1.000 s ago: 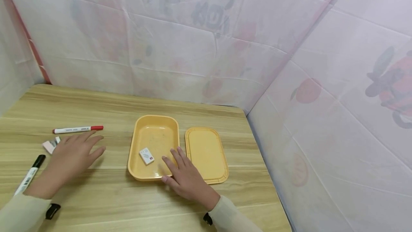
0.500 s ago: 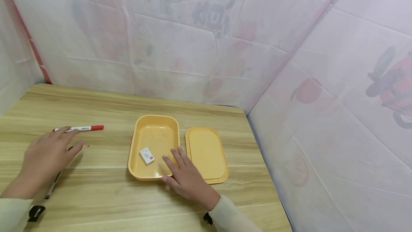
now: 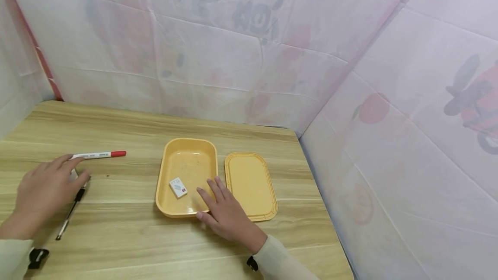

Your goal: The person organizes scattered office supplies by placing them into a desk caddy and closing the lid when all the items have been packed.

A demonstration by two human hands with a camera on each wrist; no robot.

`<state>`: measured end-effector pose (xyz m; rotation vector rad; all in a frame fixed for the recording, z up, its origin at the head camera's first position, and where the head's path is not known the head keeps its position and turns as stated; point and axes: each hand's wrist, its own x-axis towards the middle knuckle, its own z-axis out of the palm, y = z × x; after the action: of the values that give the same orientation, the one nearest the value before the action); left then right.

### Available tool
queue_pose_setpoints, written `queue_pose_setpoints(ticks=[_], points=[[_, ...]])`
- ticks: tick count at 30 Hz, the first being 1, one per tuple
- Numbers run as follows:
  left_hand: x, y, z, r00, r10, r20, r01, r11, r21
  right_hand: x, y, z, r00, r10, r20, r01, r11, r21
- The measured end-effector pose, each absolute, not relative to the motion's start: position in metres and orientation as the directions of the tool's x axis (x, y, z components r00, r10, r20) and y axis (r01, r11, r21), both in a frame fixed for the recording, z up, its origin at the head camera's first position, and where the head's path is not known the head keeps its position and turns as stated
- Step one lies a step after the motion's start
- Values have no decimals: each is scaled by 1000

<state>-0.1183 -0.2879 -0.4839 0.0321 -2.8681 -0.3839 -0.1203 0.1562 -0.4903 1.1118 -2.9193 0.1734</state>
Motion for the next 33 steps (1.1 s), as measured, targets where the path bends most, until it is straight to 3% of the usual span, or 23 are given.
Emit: queue_pose_setpoints(ticks=[13,33], points=[[-119,-296,-492,-979,-158,130,-109,941,321,-119,156,-489,-752,-658,44,-658,744,-113],[-125,-311,-507,-987,-149,60,-126,950,286,-120,156,-490,-748,-662,52,-664,742,-96]])
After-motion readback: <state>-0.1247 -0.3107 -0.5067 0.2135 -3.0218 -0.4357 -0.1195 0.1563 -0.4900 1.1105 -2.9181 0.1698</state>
